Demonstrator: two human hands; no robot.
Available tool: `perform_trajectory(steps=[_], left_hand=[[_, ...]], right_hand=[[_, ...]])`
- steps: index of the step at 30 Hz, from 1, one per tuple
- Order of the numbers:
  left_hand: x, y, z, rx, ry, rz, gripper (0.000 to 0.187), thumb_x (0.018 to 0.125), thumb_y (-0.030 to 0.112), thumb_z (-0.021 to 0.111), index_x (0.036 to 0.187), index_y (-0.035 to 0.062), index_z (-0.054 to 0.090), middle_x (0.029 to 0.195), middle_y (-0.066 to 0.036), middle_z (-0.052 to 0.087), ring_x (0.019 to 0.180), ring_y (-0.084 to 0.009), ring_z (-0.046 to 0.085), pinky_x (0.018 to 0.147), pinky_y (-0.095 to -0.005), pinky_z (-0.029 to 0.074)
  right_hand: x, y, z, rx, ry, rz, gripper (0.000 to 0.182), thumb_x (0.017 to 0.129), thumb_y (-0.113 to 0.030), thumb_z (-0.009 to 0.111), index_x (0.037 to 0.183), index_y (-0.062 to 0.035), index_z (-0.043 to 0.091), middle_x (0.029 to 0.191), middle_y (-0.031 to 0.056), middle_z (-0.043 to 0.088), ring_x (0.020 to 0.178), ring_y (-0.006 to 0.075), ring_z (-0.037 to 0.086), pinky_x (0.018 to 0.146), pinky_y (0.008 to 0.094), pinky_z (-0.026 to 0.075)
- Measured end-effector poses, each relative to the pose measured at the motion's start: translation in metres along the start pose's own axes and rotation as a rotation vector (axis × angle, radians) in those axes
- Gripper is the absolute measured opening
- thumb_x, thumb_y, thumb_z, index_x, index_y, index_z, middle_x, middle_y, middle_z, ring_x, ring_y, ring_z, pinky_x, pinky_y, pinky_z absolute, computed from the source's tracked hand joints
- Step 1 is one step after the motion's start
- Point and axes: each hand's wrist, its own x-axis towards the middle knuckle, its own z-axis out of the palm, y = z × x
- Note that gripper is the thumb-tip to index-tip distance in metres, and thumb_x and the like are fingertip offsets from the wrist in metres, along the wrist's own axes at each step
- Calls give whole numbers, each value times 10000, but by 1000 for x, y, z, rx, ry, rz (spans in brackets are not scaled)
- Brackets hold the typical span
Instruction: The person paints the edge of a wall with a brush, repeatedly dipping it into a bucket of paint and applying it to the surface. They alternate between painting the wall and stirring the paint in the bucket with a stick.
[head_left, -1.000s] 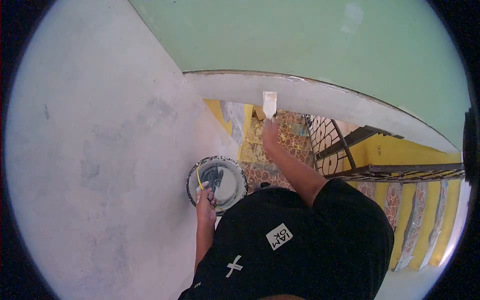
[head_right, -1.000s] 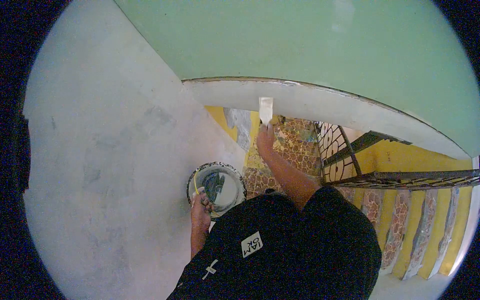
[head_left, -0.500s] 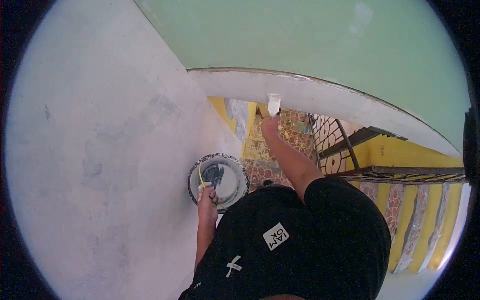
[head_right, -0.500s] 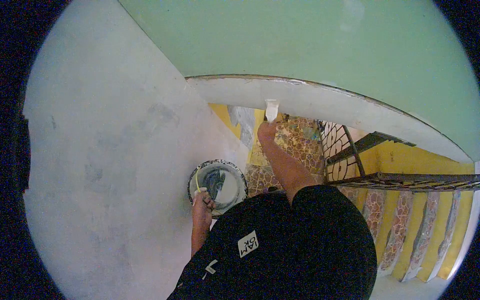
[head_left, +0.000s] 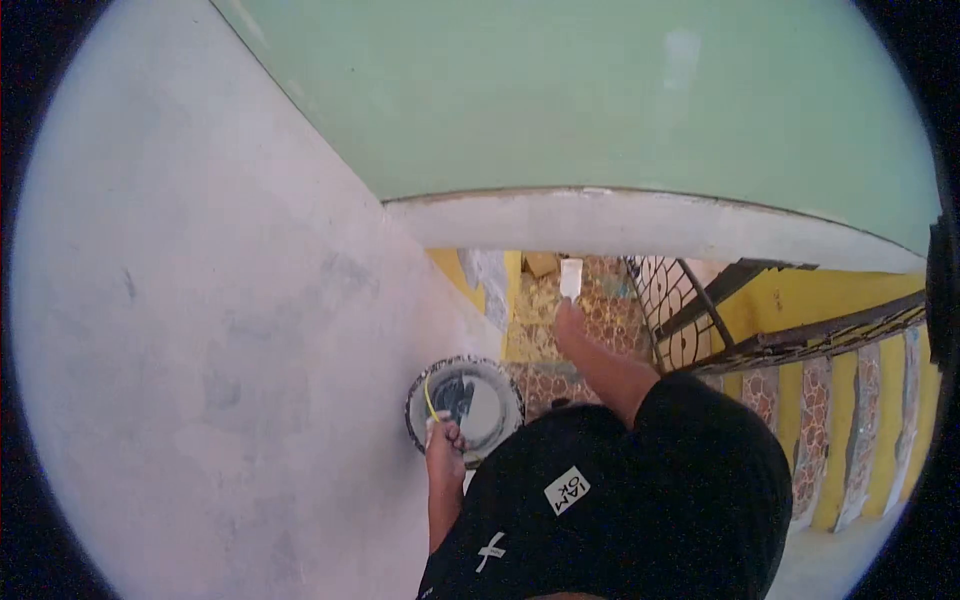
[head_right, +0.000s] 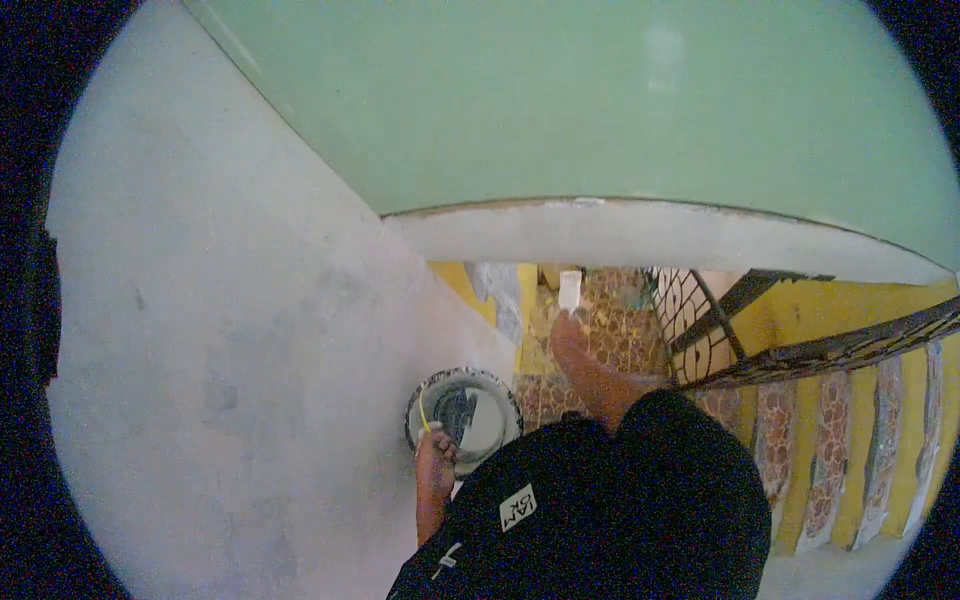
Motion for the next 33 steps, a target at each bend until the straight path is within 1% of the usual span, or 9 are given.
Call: perform_trajectory(steps=[2,3,7,9,12,19,21,24,33], left_hand=[[7,0,4,-19,-9,-22,195,899,187,524,1083,126,501,683,31,394,565,-106,381,544,-302,393],[7,0,3,-49,-5,-48,200,894,186,535,1082,127,502,683,29,397,564,-108,389,539,-305,398],[3,-1,2,-106,9,-95,212,880,179,561,1079,130,506,681,23,402,561,-114,410,540,-311,405],[3,1,5,-115,-1,-88,208,882,176,559,1078,129,507,681,23,401,560,-115,410,544,-310,406],[1,3,2,-72,-20,-76,208,886,168,556,1084,124,508,683,24,400,559,-113,405,554,-309,406],[-6,8,7,-92,-26,-72,152,906,175,542,1043,110,535,671,26,390,558,-101,395,564,-302,403],[-6,0,-2,-75,-5,-71,136,912,179,536,1027,107,535,667,24,388,557,-99,392,565,-300,403],[10,-7,-9,-86,-45,-48,100,918,166,529,998,109,512,661,20,385,552,-110,387,550,-289,380],[11,3,1,-52,-84,-142,55,914,156,524,946,125,493,656,18,403,560,-132,414,543,-316,403]], right_hand=[[16,3,13,275,215,-118,497,967,-428,466,1086,39,586,880,96,581,814,236,535,771,419,443],[13,-10,20,-9,411,-317,418,986,-348,474,1057,48,585,868,91,576,814,212,533,770,403,448],[-12,-99,7,797,83,-247,375,1005,-295,456,1067,52,583,873,113,586,838,213,542,793,403,446],[-20,-145,5,138,421,-704,401,985,-283,479,1059,94,595,960,301,620,908,477,579,820,513,449],[-8,-164,6,134,359,-583,378,1007,-281,450,1075,67,581,990,229,633,893,341,587,816,437,459],[42,-71,16,-316,161,-373,424,980,-335,479,1042,69,592,926,213,635,831,371,600,807,449,470],[33,-84,7,36,-12,340,395,976,-315,494,1184,1,608,1034,209,645,906,313,635,719,457,538],[33,-130,14,-30,-90,197,377,972,-305,498,1179,-8,604,1026,202,643,896,309,634,717,452,535],[-11,57,-180,-440,-158,-239,302,955,-259,517,1160,-48,585,988,169,633,852,291,630,707,430,524]])
